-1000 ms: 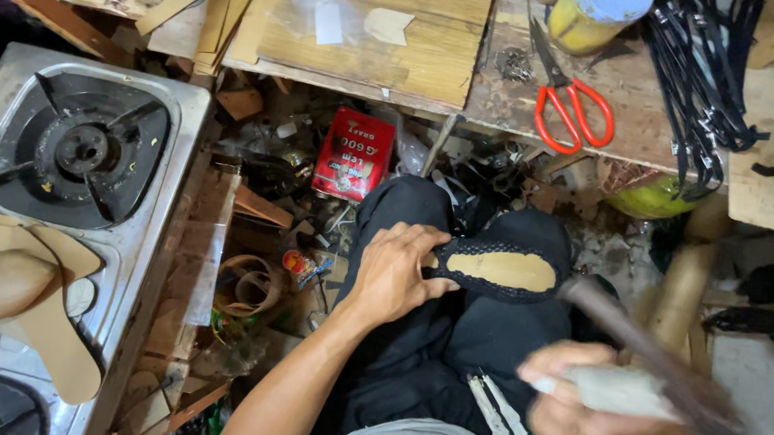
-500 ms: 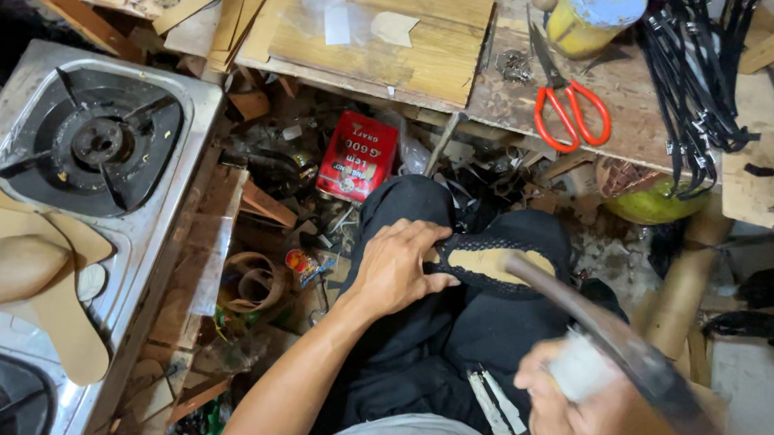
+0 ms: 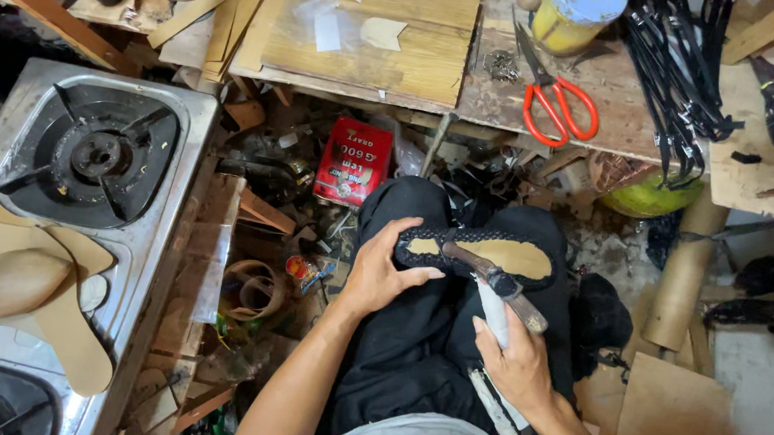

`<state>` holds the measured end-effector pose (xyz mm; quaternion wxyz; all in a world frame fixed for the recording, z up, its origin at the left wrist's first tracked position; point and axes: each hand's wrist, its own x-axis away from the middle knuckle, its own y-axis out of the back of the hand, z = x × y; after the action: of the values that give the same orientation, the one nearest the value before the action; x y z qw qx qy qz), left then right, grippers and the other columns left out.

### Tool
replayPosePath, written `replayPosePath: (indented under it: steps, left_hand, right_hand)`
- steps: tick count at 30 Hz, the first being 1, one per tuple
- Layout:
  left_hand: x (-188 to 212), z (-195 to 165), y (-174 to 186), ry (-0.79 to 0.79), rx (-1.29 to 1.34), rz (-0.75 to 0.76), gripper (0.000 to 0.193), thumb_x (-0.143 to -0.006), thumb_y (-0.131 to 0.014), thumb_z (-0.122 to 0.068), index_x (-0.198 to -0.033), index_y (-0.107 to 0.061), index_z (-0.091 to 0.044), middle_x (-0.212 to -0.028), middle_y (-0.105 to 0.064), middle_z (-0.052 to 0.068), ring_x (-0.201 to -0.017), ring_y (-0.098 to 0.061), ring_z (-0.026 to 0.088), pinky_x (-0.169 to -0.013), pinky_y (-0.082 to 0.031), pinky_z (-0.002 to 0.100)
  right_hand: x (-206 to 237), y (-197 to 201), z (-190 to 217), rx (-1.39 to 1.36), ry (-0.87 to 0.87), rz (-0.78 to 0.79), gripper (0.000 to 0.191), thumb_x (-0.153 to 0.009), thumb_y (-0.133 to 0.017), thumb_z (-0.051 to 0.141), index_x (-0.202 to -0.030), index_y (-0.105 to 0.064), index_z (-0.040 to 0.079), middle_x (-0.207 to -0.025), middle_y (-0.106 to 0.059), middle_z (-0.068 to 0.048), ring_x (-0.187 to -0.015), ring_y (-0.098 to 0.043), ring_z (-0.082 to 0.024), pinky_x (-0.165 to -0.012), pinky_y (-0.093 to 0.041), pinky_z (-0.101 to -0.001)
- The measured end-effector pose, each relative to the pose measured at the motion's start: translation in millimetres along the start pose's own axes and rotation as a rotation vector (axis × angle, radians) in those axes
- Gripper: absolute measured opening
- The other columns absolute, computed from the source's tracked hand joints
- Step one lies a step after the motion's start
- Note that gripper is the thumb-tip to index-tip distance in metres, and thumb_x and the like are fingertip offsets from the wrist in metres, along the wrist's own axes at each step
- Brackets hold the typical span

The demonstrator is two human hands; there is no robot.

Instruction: The person sits on the floor and uses a plier-like tool to press the sole of a black slip-on shoe onto a wooden shoe last. They repeatedly adjust the shoe and tool, then place the finished shoe on a nearby shelf and pick up another shoe last to begin the process again.

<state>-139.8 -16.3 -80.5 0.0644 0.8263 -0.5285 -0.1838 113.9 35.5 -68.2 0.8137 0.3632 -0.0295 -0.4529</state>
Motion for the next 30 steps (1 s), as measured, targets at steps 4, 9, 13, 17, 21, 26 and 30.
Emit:
replayPosePath:
  steps: [4, 9, 13, 17, 21, 26, 30]
  left_hand:
    - [2.3, 5.4, 0.7, -0.007, -0.017, -0.005, 0.079, -0.067, -0.094, -0.024, -0.134, -0.058, -0.005, -0.122, -0.068, 0.014, -0.117, -0.067, 0.031, -0.100, -0.052, 0.038]
    - [3.2, 9.0, 1.6, 0.000, -0.005, 0.006, 0.077, -0.069, -0.093, -0.026, -0.135, -0.058, -0.006, -0.123, -0.068, 0.014, -0.119, -0.068, 0.031, -0.101, -0.052, 0.038]
    - [1.1, 11.8, 0.5, -0.030, -0.034, 0.000, 0.078, -0.069, -0.093, -0.030, -0.134, -0.058, -0.006, -0.122, -0.068, 0.014, -0.118, -0.067, 0.032, -0.101, -0.052, 0.039]
    - [3.3, 7.4, 5.6, -0.012, -0.069, -0.003, 0.078, -0.069, -0.093, -0.033, -0.133, -0.059, -0.006, -0.122, -0.068, 0.015, -0.118, -0.066, 0.034, -0.100, -0.051, 0.040]
    - [0.2, -2.8, 14.3, -0.055, -0.052, 0.011, 0.078, -0.071, -0.091, -0.035, -0.135, -0.058, -0.004, -0.126, -0.066, 0.016, -0.121, -0.065, 0.035, -0.101, -0.051, 0.041]
    - [-31.1, -8.8, 58.0, -0.019, 0.002, 0.168, 0.049, -0.088, -0.077, -0.035, -0.125, -0.065, -0.006, -0.117, -0.070, 0.014, -0.113, -0.069, 0.030, -0.098, -0.052, 0.039]
    - [-89.0, -8.9, 113.5, -0.065, -0.306, -0.148, 0.027, -0.091, -0.074, -0.031, -0.104, -0.074, -0.008, -0.102, -0.073, 0.013, -0.097, -0.070, 0.032, -0.086, -0.056, 0.040]
  right_hand:
    - [0.3, 23.9, 29.4, -0.366, -0.368, -0.044, 0.061, -0.090, -0.074, 0.010, -0.145, -0.051, -0.004, -0.094, -0.070, -0.019, -0.064, -0.063, -0.028, -0.056, -0.053, -0.0346]
    - [8.5, 36.2, 30.3, -0.292, 0.103, -0.177, 0.014, -0.099, -0.062, 0.016, -0.101, -0.062, 0.002, -0.083, -0.069, -0.006, -0.071, -0.068, -0.015, -0.067, -0.056, -0.0292]
    - [-6.2, 1.2, -7.4, 0.351, 0.023, 0.198, 0.018, -0.089, -0.079, 0.022, -0.099, -0.075, 0.007, -0.073, -0.071, -0.016, -0.067, -0.069, -0.033, -0.064, -0.054, -0.0411]
    - [8.7, -0.1, -26.4, 0.064, -0.036, -0.070, 0.050, -0.088, -0.075, 0.019, -0.128, -0.059, -0.005, -0.087, -0.071, -0.019, -0.076, -0.071, -0.027, -0.066, -0.056, -0.0367]
    - [23.3, 3.4, -29.3, 0.017, -0.275, -0.176, 0.061, -0.085, -0.075, 0.019, -0.139, -0.054, -0.001, -0.072, -0.069, -0.014, -0.057, -0.067, -0.019, -0.060, -0.056, -0.0340]
    - [22.1, -4.9, -33.5, -0.113, -0.430, -0.188, 0.070, -0.080, -0.073, 0.016, -0.146, -0.051, 0.003, -0.073, -0.072, -0.013, -0.051, -0.065, -0.016, -0.053, -0.054, -0.0314]
    - [18.9, -9.2, -36.6, -0.096, -0.386, -0.219, 0.072, -0.078, -0.073, 0.015, -0.146, -0.052, 0.005, -0.073, -0.072, -0.011, -0.048, -0.064, -0.014, -0.052, -0.054, -0.0297]
